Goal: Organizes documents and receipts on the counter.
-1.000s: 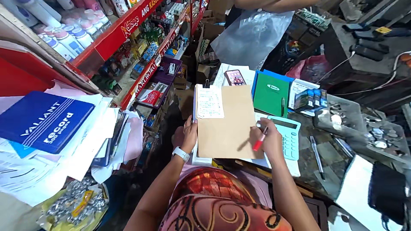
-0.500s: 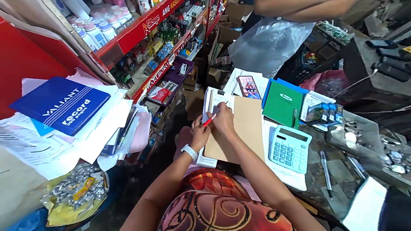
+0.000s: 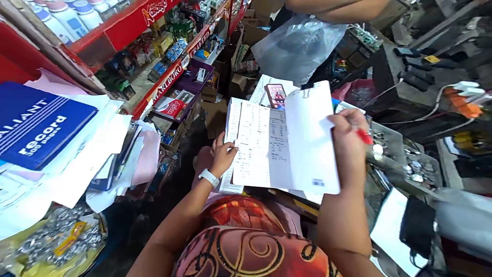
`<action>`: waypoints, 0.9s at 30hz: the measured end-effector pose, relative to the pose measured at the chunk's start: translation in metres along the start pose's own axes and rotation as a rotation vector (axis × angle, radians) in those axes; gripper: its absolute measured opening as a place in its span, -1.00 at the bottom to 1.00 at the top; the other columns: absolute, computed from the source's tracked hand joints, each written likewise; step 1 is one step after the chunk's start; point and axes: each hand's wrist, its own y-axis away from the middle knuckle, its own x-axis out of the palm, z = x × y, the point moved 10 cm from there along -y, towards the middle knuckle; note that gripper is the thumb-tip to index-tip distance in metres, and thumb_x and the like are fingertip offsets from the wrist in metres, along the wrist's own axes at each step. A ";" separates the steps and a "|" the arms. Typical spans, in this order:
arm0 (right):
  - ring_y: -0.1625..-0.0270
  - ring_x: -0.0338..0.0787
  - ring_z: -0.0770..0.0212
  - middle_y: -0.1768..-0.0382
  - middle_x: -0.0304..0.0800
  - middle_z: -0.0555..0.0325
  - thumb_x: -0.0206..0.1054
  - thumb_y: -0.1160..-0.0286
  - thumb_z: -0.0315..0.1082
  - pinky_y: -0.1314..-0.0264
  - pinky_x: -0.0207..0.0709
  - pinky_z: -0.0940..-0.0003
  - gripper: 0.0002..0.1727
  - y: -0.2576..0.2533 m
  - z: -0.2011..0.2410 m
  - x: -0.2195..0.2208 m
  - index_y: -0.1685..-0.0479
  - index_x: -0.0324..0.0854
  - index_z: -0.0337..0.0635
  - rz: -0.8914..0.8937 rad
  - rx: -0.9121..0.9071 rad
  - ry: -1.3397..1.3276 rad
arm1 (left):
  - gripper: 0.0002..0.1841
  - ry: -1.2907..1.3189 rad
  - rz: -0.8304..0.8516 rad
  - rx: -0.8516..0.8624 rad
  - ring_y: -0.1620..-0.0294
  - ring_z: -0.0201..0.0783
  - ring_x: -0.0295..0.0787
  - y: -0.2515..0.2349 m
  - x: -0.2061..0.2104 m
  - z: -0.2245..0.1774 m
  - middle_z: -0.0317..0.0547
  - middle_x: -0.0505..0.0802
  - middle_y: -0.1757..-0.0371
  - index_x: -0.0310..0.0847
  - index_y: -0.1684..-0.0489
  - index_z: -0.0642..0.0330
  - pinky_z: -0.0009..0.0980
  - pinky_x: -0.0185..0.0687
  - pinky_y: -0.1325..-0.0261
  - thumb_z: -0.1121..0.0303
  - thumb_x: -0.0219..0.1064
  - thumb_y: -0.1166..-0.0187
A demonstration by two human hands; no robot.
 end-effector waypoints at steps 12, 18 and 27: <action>0.49 0.64 0.72 0.56 0.64 0.59 -0.07 -0.84 -0.30 0.35 0.57 0.76 -0.71 -0.028 -0.081 -0.119 0.25 0.53 0.10 -0.068 0.259 -0.363 | -0.77 -0.033 -0.016 0.003 -0.87 0.19 -0.06 -0.002 0.000 0.005 0.14 0.17 -0.87 0.85 0.11 0.21 0.29 -0.17 -0.76 0.26 0.31 -0.66; 0.56 0.61 0.71 0.62 0.61 0.54 -0.11 -0.88 -0.30 0.43 0.54 0.78 -0.66 -0.009 -0.084 -0.121 0.31 0.50 0.08 -0.115 0.291 -0.530 | -0.76 -0.039 -0.036 0.022 -0.86 0.21 -0.07 -0.004 0.001 0.010 0.13 0.16 -0.87 0.84 0.15 0.25 0.31 -0.15 -0.75 0.27 0.31 -0.66; -0.25 0.82 0.11 -0.22 0.76 -0.22 0.16 -0.72 -0.24 -0.37 0.68 0.20 -0.55 0.063 -0.036 0.050 -0.19 0.36 -0.58 0.348 -0.125 -0.065 | -0.74 -0.014 0.001 -0.019 -0.85 0.11 0.10 -0.001 0.005 0.002 0.09 0.28 -0.84 0.87 -0.02 0.19 0.11 0.09 -0.79 0.24 0.36 -0.62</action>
